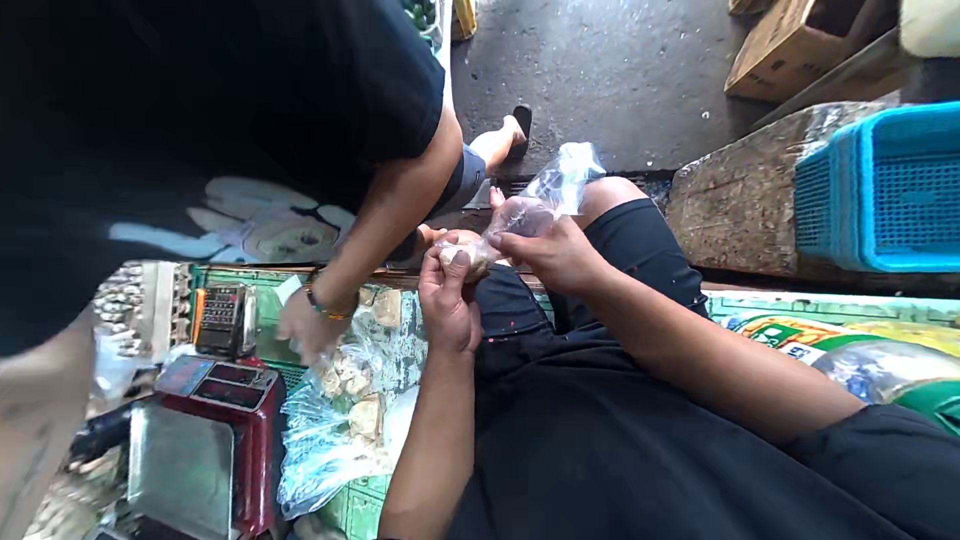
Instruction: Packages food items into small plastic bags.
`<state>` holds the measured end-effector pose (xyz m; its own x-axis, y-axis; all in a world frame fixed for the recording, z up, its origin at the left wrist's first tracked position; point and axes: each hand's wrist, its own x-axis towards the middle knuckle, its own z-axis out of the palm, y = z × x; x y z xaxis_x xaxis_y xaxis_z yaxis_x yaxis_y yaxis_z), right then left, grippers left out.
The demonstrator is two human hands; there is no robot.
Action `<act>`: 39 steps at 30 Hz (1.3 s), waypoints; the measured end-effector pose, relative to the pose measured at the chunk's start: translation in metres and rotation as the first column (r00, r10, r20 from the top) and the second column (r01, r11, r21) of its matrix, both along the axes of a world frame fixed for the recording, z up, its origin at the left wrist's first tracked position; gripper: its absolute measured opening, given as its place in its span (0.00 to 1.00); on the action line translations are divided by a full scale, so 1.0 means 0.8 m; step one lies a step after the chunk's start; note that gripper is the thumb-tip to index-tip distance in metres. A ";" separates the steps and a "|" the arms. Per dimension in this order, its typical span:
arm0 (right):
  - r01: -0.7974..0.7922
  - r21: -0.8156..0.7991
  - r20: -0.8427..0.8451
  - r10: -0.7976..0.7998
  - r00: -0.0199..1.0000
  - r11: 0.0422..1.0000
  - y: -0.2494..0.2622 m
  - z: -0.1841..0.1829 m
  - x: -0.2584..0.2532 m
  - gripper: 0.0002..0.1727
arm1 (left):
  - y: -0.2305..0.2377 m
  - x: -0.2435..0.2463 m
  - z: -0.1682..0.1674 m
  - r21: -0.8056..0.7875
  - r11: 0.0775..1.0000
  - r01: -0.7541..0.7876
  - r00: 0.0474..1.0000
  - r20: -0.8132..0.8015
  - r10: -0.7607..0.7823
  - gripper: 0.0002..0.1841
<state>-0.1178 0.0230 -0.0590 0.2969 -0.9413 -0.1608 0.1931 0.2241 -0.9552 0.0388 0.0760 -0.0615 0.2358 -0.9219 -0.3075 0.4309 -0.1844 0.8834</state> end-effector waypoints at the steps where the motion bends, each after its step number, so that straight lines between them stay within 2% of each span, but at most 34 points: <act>1: -0.001 0.001 -0.048 0.001 0.999 1.000 0.006 0.003 0.001 0.13 | -0.001 -0.001 -0.001 -0.009 1.000 -0.001 1.000 -0.031 0.001 0.15; 4: 0.000 -0.063 -0.066 -0.005 0.998 0.998 0.022 -0.001 0.011 0.10 | 0.002 -0.016 -0.005 0.012 1.000 -0.016 0.995 -0.093 0.017 0.15; 7: -0.013 -0.169 -0.078 0.000 0.997 0.986 0.022 -0.012 0.011 0.09 | 0.009 -0.031 -0.011 0.003 0.999 -0.039 0.999 -0.007 0.039 0.18; 10: -0.095 -0.152 -0.101 0.080 0.992 0.984 0.015 -0.013 -0.001 0.09 | 0.019 -0.025 -0.016 0.022 1.000 0.013 0.999 -0.042 -0.013 0.20; 12: -0.089 -0.131 -0.012 0.089 0.996 0.987 0.010 -0.016 -0.004 0.10 | 0.022 -0.010 -0.013 0.064 0.997 0.035 0.989 -0.144 -0.025 0.18; 15: -0.006 -0.046 0.197 0.015 0.980 0.999 -0.002 -0.014 -0.009 0.10 | 0.024 0.006 -0.008 0.121 0.992 -0.029 0.961 -0.271 0.061 0.11; 19: 0.003 0.027 0.283 -0.010 0.959 1.000 -0.008 -0.013 -0.009 0.10 | 0.025 0.008 -0.006 0.088 0.996 -0.002 0.957 -0.289 0.028 0.12; 21: -0.039 -0.003 0.257 0.038 0.966 0.999 -0.010 -0.015 -0.012 0.14 | 0.025 0.011 -0.008 0.076 0.997 0.020 0.967 -0.254 0.000 0.15; 23: -0.128 -0.048 0.208 0.135 0.969 0.991 -0.007 -0.019 -0.015 0.16 | 0.023 0.012 -0.009 0.056 0.998 0.016 0.989 -0.145 -0.008 0.16; 25: -0.212 -0.067 0.132 0.220 0.967 0.975 0.000 -0.018 -0.013 0.11 | 0.018 0.004 -0.009 0.037 0.999 0.011 1.000 0.002 -0.011 0.13; 27: -0.275 -0.087 0.021 0.277 0.961 0.958 0.011 -0.013 -0.002 0.07 | 0.016 -0.006 -0.013 0.016 1.000 0.001 0.998 0.059 -0.002 0.12; 29: -0.257 -0.126 -0.058 0.252 0.966 0.958 0.021 -0.015 0.012 0.06 | 0.010 -0.016 -0.018 0.000 0.999 -0.050 0.998 0.038 0.050 0.14; 32: -0.282 -0.158 -0.144 0.261 0.955 0.946 0.014 -0.023 0.019 0.09 | 0.005 -0.021 -0.026 0.017 0.999 -0.044 0.999 -0.013 0.044 0.20; 34: -0.292 -0.132 -0.101 0.280 0.955 0.947 0.011 -0.029 0.011 0.11 | 0.006 -0.029 -0.028 0.057 0.997 -0.050 0.997 -0.048 0.052 0.18; 37: -0.284 -0.088 -0.020 0.283 0.959 0.955 -0.001 -0.028 -0.004 0.08 | 0.006 -0.031 -0.021 0.131 0.991 -0.037 0.997 -0.056 0.044 0.20; 39: -0.221 -0.052 0.008 0.222 0.975 0.974 -0.007 -0.032 -0.014 0.08 | 0.008 -0.025 -0.015 0.143 0.990 -0.018 0.996 -0.086 0.030 0.14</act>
